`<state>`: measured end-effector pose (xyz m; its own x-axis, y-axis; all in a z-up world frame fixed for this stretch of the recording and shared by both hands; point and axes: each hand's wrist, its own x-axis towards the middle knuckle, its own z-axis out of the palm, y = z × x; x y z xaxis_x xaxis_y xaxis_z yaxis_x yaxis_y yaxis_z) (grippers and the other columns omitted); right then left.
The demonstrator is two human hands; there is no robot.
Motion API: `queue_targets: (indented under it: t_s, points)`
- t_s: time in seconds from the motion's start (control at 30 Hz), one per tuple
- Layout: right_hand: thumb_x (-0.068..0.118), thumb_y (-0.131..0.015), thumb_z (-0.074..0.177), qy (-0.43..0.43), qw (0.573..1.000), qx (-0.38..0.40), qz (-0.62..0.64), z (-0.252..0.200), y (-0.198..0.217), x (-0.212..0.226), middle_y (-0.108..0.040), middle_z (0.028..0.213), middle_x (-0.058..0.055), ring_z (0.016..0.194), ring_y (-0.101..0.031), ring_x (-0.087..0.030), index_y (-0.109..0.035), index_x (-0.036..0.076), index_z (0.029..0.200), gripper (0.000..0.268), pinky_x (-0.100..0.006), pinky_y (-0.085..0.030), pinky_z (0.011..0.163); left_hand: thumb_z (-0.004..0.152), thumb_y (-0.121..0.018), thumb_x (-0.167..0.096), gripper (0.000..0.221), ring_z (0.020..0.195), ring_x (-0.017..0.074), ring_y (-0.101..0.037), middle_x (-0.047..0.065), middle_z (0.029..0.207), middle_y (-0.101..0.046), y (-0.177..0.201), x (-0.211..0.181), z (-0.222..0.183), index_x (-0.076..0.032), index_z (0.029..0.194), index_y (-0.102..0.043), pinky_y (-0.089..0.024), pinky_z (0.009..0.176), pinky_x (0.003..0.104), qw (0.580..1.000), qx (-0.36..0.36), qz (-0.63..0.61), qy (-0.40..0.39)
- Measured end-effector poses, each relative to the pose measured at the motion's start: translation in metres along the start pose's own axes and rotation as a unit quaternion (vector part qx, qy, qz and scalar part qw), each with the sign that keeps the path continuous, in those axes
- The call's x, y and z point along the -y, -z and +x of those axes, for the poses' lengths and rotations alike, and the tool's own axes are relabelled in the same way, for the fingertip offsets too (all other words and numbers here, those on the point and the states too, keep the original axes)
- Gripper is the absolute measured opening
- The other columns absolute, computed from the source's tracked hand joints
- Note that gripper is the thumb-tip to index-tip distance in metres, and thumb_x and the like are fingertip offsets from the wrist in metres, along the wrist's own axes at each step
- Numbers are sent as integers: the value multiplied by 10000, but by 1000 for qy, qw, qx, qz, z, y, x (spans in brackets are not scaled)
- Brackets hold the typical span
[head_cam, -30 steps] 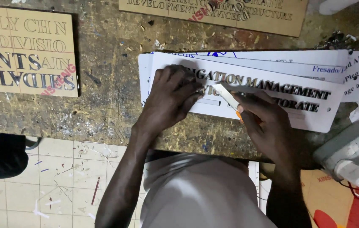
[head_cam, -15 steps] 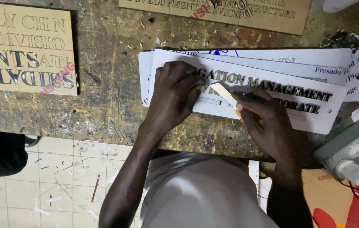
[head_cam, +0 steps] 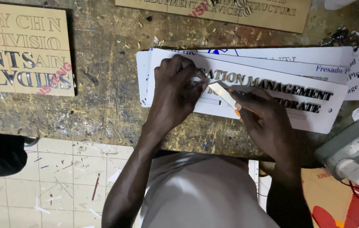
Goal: Trimming the edges of printed signs using a utility knife and a metal ruler on a workbench.
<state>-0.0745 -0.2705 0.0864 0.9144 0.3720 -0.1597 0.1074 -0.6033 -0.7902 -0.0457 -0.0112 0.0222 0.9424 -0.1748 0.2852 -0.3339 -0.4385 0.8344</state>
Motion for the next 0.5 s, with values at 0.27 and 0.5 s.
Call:
queue_targets:
  t_s: [0.27,0.5]
  points:
    - [33,-567,1150,4,1000,2,-4,0,1,1,-702,1148,-298,941,-781,-506,-693,23,1547,417,-579,-679,644,917,-928,-96,250,1134,361,-583,37,1113,-567,-2,-5,4,-159,1106,-777,-423,929,521,1000,-9,2,0]
    - [23,-593,1137,37,999,-1,-8,3,-1,3,-700,1128,-278,898,-775,-472,-711,35,1529,409,-528,-658,628,853,-962,-87,283,1086,399,-609,48,1093,-595,-5,-5,6,-153,1062,-783,-444,891,543,999,-18,29,4]
